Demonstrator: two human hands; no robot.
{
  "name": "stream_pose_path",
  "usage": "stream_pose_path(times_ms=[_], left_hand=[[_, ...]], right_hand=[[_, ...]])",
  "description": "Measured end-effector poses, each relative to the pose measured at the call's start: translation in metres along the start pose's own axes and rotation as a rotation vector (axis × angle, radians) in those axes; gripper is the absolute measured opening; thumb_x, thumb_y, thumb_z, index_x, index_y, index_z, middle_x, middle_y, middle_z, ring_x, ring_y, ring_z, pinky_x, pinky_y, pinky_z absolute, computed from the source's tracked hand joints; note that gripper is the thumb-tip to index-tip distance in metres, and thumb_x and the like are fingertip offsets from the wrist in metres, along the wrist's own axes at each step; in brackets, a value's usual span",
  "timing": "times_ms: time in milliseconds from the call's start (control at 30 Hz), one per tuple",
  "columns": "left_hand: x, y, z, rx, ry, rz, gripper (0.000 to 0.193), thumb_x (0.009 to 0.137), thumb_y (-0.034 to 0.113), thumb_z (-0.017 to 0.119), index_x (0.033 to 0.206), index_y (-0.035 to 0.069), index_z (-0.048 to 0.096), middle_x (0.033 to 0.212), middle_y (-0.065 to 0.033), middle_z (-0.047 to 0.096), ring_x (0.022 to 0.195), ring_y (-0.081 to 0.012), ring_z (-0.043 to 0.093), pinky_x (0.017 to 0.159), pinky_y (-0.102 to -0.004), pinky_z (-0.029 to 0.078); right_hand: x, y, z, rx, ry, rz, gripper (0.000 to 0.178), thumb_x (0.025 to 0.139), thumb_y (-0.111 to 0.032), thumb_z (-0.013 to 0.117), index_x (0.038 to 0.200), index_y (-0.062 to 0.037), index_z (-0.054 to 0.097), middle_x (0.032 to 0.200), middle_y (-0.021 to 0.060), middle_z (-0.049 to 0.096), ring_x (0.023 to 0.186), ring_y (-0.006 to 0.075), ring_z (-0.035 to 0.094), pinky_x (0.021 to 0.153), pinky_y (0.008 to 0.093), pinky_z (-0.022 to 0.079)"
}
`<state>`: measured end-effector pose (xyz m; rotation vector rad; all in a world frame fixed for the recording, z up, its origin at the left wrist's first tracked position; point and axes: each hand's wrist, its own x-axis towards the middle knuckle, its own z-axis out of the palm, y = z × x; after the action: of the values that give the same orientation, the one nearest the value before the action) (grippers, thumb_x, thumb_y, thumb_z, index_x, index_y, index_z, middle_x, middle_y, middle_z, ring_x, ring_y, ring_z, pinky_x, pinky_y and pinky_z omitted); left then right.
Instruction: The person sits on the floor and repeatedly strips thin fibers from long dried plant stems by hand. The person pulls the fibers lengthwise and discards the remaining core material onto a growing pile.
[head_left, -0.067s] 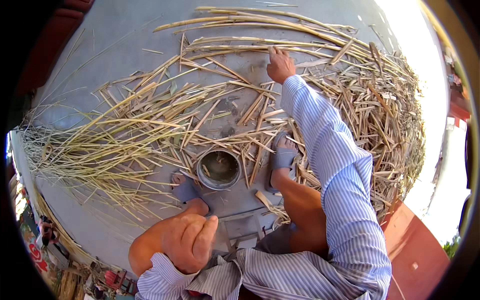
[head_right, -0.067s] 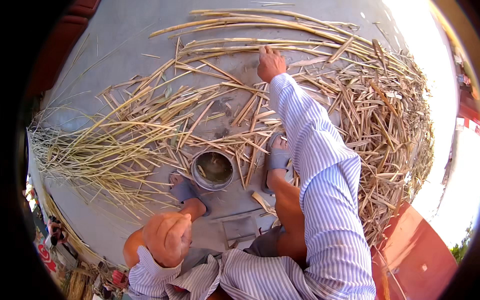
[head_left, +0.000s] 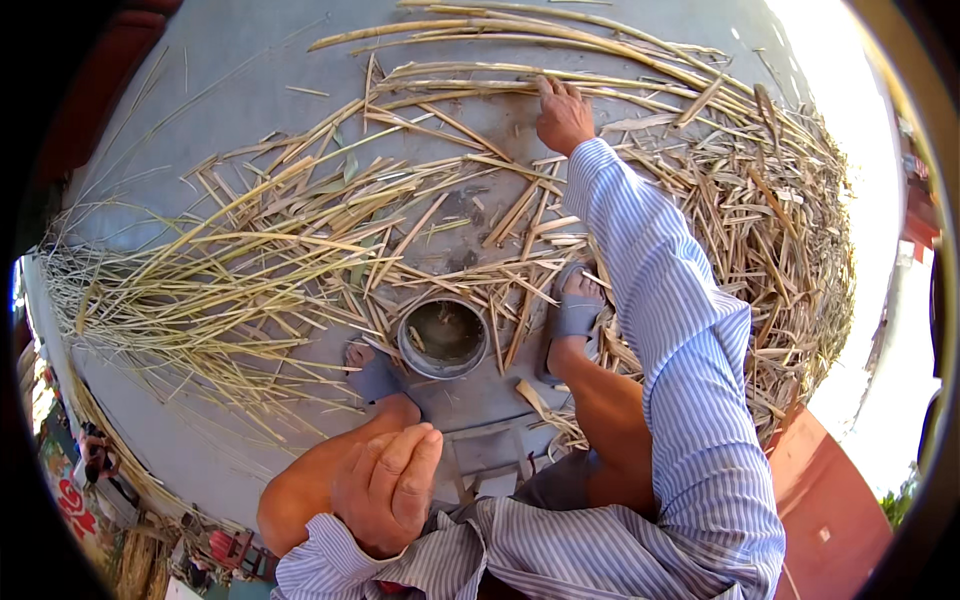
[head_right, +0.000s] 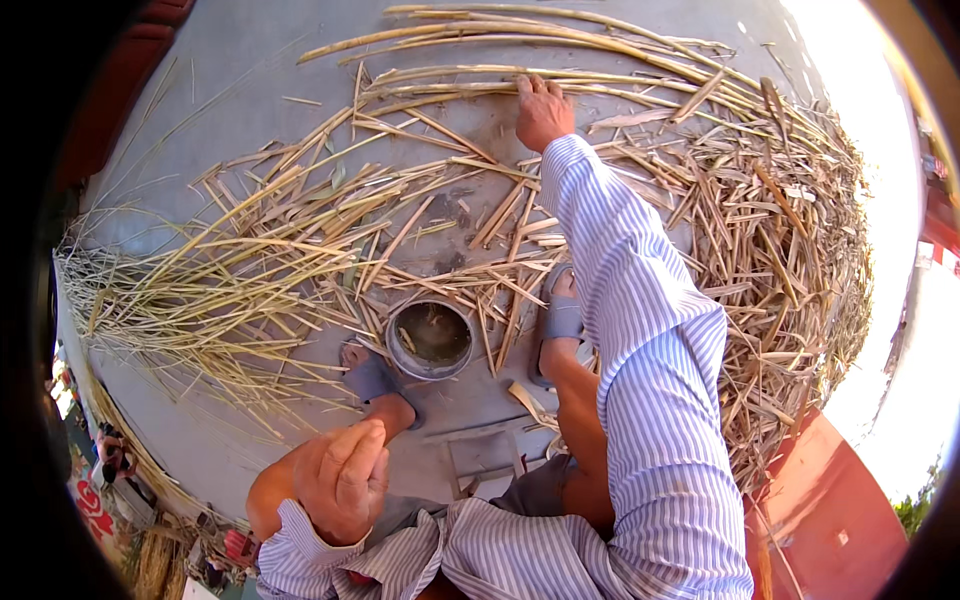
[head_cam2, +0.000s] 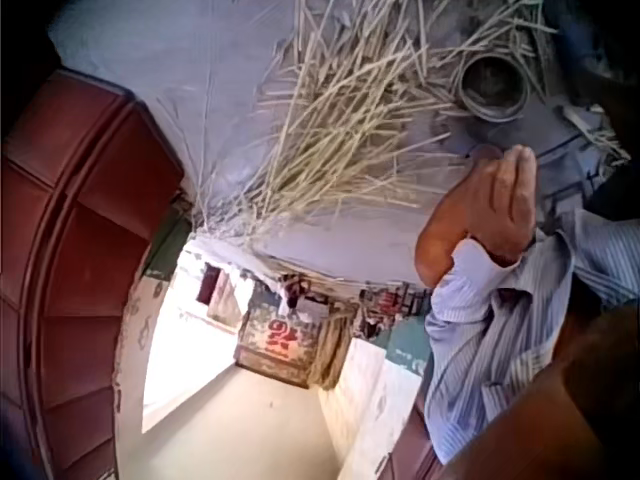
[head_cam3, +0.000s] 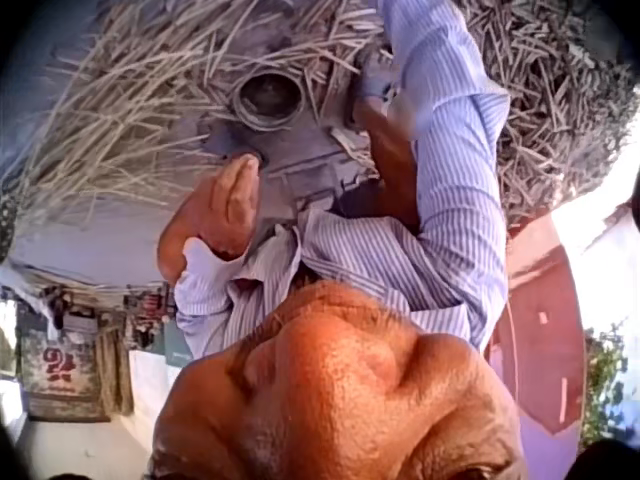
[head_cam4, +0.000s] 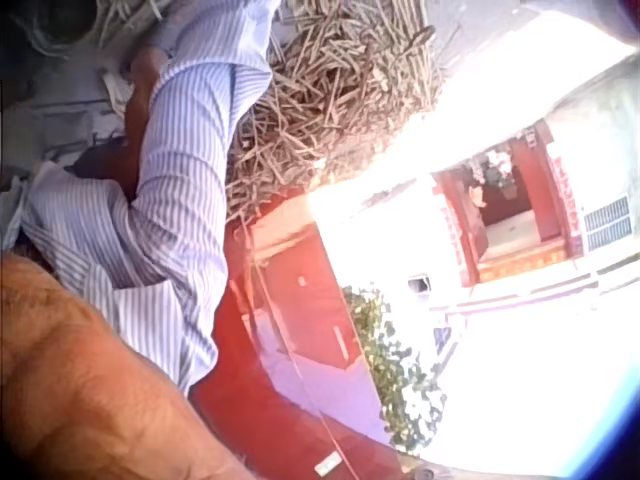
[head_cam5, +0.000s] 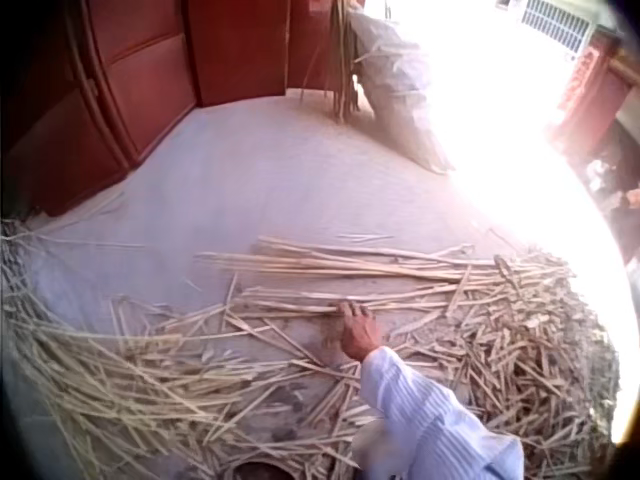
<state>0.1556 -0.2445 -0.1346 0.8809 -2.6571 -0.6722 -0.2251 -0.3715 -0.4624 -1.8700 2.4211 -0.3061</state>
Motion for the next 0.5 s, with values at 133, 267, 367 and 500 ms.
stream_pose_path(times_ms=[133, 267, 367, 500], left_hand=[[0.001, -0.017, -0.007, -0.091, -0.218, -0.017, 0.027, 0.075, 0.006, 0.070, 0.100, -0.001, 0.065, 0.085, -0.0083, 0.066, 0.067, -0.0196, 0.060, 0.054, -0.0324, 0.044], [-0.014, -0.015, -0.016, -0.116, -0.303, -0.070, 0.028, 0.073, 0.008, 0.073, 0.098, -0.001, 0.064, 0.083, -0.0081, 0.065, 0.063, -0.0193, 0.058, 0.054, -0.0336, 0.042], [-0.018, -0.011, -0.020, 0.005, -0.316, -0.088, 0.029, 0.074, 0.013, 0.077, 0.096, 0.002, 0.062, 0.080, -0.0091, 0.063, 0.066, -0.0248, 0.061, 0.057, -0.0381, 0.043], [0.004, 0.001, -0.013, 0.199, 0.047, 0.088, 0.036, 0.074, 0.018, 0.077, 0.103, 0.003, 0.063, 0.093, -0.0104, 0.066, 0.083, -0.0254, 0.063, 0.066, -0.0391, 0.044]], right_hand=[[-0.003, -0.002, 0.020, -0.240, -0.016, -0.011, 0.027, 0.079, -0.009, 0.056, 0.106, -0.0092, 0.062, 0.110, 0.0117, 0.064, 0.110, 0.0300, 0.057, 0.091, 0.0445, 0.043], [-0.024, -0.007, 0.005, -0.238, 0.033, -0.143, 0.011, 0.085, -0.018, 0.059, 0.092, -0.0106, 0.064, 0.093, 0.0077, 0.066, 0.098, 0.0265, 0.060, 0.084, 0.0426, 0.042], [-0.040, 0.001, -0.046, -0.183, 0.122, -0.238, 0.014, 0.086, -0.023, 0.061, 0.093, -0.0111, 0.064, 0.089, 0.0074, 0.066, 0.093, 0.0253, 0.061, 0.083, 0.0415, 0.043], [-0.082, -0.014, -0.155, 0.017, 0.106, -0.397, 0.010, 0.082, -0.021, 0.066, 0.087, -0.0126, 0.064, 0.080, 0.0063, 0.063, 0.079, 0.0250, 0.062, 0.077, 0.0393, 0.045]])
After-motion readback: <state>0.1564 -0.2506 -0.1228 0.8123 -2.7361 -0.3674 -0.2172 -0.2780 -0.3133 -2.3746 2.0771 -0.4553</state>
